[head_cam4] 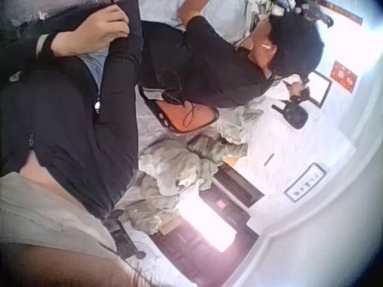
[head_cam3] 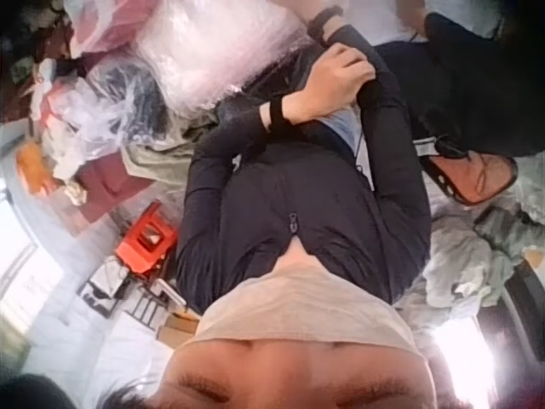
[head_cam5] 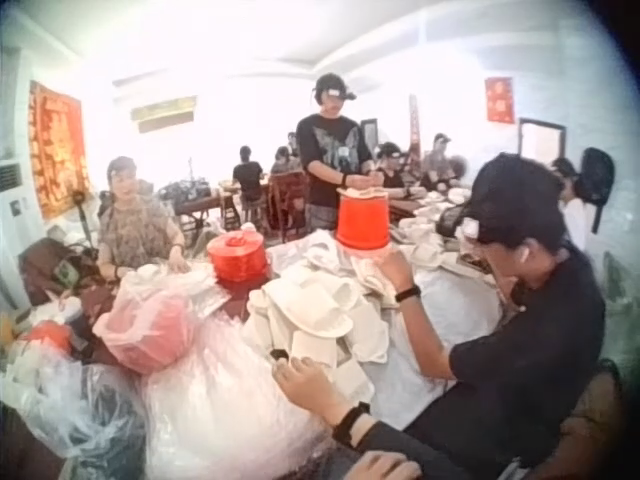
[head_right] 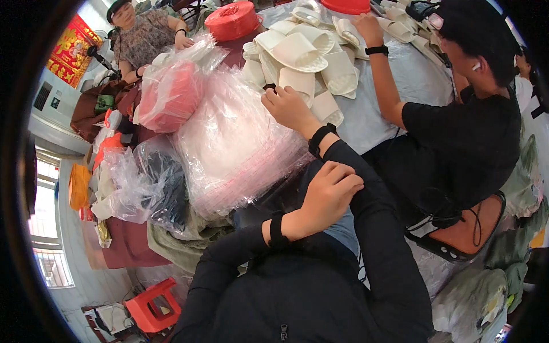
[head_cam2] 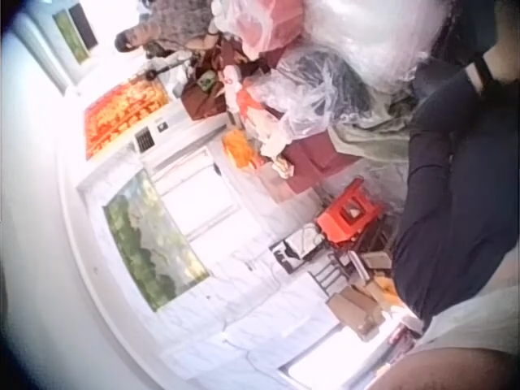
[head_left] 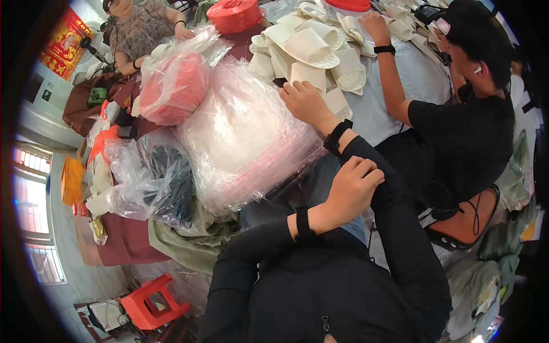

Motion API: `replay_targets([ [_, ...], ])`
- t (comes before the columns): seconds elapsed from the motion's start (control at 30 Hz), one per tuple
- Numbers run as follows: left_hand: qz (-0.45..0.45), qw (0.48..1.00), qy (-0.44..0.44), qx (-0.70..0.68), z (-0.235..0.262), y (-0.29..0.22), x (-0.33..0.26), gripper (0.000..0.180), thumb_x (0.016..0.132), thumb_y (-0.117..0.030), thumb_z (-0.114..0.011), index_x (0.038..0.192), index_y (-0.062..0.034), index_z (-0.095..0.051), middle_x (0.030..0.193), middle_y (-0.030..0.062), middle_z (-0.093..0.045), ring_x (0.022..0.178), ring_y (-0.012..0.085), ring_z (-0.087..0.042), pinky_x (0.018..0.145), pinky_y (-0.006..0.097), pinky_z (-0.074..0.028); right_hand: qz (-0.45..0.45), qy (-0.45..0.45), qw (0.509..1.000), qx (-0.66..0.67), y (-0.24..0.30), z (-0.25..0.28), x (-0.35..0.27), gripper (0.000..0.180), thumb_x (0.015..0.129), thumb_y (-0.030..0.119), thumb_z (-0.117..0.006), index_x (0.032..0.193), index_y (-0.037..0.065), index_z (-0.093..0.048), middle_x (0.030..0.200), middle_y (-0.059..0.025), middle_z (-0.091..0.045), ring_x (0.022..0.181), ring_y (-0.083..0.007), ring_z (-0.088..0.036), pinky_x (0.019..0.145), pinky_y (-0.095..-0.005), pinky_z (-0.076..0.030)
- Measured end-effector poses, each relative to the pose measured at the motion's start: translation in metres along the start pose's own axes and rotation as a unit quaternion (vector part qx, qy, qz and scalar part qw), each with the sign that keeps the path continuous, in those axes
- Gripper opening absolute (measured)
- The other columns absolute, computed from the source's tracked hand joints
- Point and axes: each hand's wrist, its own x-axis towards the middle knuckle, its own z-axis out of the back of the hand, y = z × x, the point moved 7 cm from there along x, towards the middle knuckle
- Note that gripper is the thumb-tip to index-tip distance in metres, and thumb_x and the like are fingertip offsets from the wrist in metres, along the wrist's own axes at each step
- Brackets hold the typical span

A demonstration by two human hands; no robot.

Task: Packing white slippers into plastic bags in a workshop environment.

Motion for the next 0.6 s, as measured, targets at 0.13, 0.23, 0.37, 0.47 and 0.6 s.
replay_targets([
  [0.13,0.206,0.969,0.012,-0.134,-0.003,0.009,-0.007,0.009,0.077,-0.002,-0.061,0.083,-0.0023,-0.054,0.073,0.0101,-0.053,0.069,0.0212,-0.053,0.062,0.029,-0.043,-0.014,-0.039,0.999,-0.01,-0.016,-0.002,-0.008,0.018,0.074,0.014,-0.052,0.09,0.008,-0.055,0.086,-0.0048,-0.054,0.079,-0.0201,-0.054,0.069,-0.0349,-0.042],
  [0.23,0.298,0.922,0.089,-0.229,-0.01,0.008,-0.016,0.003,0.086,-0.002,-0.049,0.087,-0.0028,-0.047,0.069,0.0084,-0.047,0.063,0.013,-0.046,0.057,0.026,-0.038,-0.069,-0.01,0.997,-0.018,-0.043,-0.005,-0.009,0.021,0.073,0.015,-0.053,0.093,0.008,-0.055,0.09,-0.0054,-0.055,0.08,-0.0218,-0.054,0.072,-0.0354,-0.042],
  [0.37,0.34,0.858,0.179,-0.339,-0.015,0.016,-0.021,0.001,0.09,-0.005,-0.04,0.089,-0.0044,-0.041,0.075,0.0007,-0.038,0.07,0.0067,-0.035,0.063,0.022,-0.033,-0.276,-0.044,0.959,0.054,-0.093,-0.008,-0.015,0.023,0.074,0.011,-0.055,0.096,0.007,-0.055,0.09,-0.0095,-0.057,0.08,-0.0267,-0.055,0.072,-0.037,-0.044],
  [0.47,0.314,0.837,0.206,-0.398,-0.014,0.013,-0.021,0.006,0.091,-0.009,-0.038,0.087,-0.0051,-0.04,0.079,-0.0014,-0.034,0.075,0.0059,-0.032,0.07,0.02,-0.029,-0.402,-0.163,0.893,0.124,-0.126,-0.002,-0.023,0.02,0.075,0.005,-0.053,0.095,0.004,-0.055,0.086,-0.01,-0.058,0.077,-0.0247,-0.057,0.068,-0.0362,-0.046],
  [0.6,0.302,0.827,0.178,-0.439,-0.008,0.008,-0.028,0.007,0.091,-0.013,-0.041,0.089,-0.0063,-0.04,0.077,-0.0028,-0.034,0.072,0.0055,-0.031,0.068,0.019,-0.029,-0.502,-0.197,0.801,0.26,-0.139,-0.013,-0.035,0.018,0.077,0.002,-0.051,0.095,0.002,-0.054,0.085,-0.0088,-0.058,0.073,-0.0198,-0.058,0.063,-0.0322,-0.047],
])
